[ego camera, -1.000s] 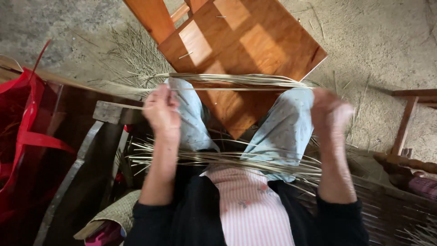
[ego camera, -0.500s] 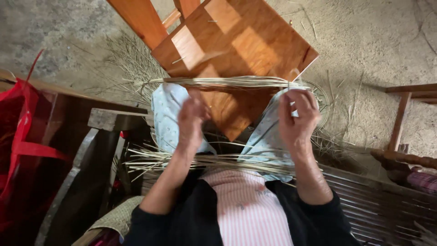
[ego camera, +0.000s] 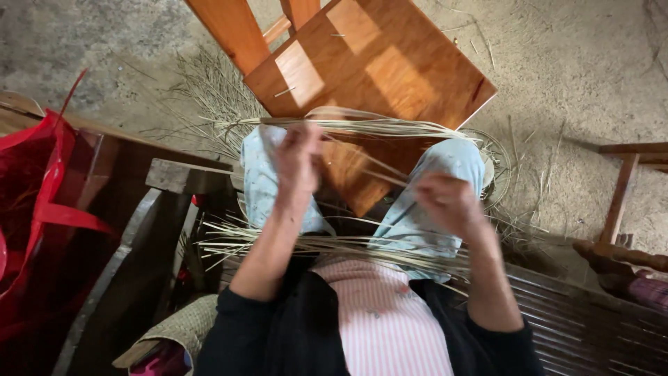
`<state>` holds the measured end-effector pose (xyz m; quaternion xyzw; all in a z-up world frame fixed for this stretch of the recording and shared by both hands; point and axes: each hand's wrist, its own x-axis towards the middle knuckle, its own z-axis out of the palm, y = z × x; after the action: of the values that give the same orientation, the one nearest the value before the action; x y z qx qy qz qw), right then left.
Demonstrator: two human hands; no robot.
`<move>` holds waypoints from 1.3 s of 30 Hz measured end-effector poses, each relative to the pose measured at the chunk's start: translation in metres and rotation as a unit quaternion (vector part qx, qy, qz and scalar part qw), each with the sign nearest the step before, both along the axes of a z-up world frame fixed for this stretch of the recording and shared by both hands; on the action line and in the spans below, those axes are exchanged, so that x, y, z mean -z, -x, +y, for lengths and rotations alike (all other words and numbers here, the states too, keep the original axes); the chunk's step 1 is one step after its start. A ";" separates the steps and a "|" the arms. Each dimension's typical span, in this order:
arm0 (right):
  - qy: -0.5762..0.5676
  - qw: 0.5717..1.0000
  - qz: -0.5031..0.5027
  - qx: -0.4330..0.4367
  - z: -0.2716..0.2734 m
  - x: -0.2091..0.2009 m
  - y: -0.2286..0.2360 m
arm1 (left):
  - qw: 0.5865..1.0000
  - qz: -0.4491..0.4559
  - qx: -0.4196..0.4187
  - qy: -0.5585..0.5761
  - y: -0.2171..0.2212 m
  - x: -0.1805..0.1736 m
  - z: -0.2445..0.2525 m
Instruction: Weaving straw strands around a wooden chair frame to create a seat
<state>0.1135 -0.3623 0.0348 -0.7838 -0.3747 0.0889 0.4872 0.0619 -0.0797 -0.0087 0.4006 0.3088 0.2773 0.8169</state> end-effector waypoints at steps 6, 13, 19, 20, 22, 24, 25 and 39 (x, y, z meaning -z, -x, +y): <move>0.179 0.966 0.151 0.108 -0.080 -0.046 -0.021 | 0.991 -0.048 -0.124 0.000 0.004 0.025 0.068; 0.145 0.976 -0.010 0.161 -0.029 -0.076 -0.005 | 0.987 0.083 0.056 -0.124 0.016 -0.022 -0.045; 0.062 0.988 0.137 0.044 0.040 -0.028 0.017 | 0.988 -0.002 0.151 -0.011 0.016 0.012 -0.095; 0.054 0.981 0.178 0.056 0.039 -0.021 0.019 | 0.987 0.009 0.150 -0.060 0.014 0.009 -0.088; 0.097 0.974 0.195 0.057 0.013 -0.007 0.011 | 0.985 0.030 0.131 -0.112 0.013 0.017 -0.075; 0.143 0.965 0.211 0.062 -0.017 0.004 0.005 | 0.979 0.048 0.115 -0.161 0.009 0.019 -0.062; 0.154 0.966 0.197 0.068 -0.033 0.007 0.002 | 0.978 0.057 0.104 -0.173 0.007 0.018 -0.056; 0.051 0.998 0.005 0.038 0.018 -0.018 0.004 | 0.989 -0.027 0.116 -0.085 -0.001 -0.016 -0.101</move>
<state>0.1099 -0.3443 0.0527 -0.8206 -0.3371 0.0933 0.4520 0.0631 -0.1803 0.0070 0.4936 0.2133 0.2166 0.8148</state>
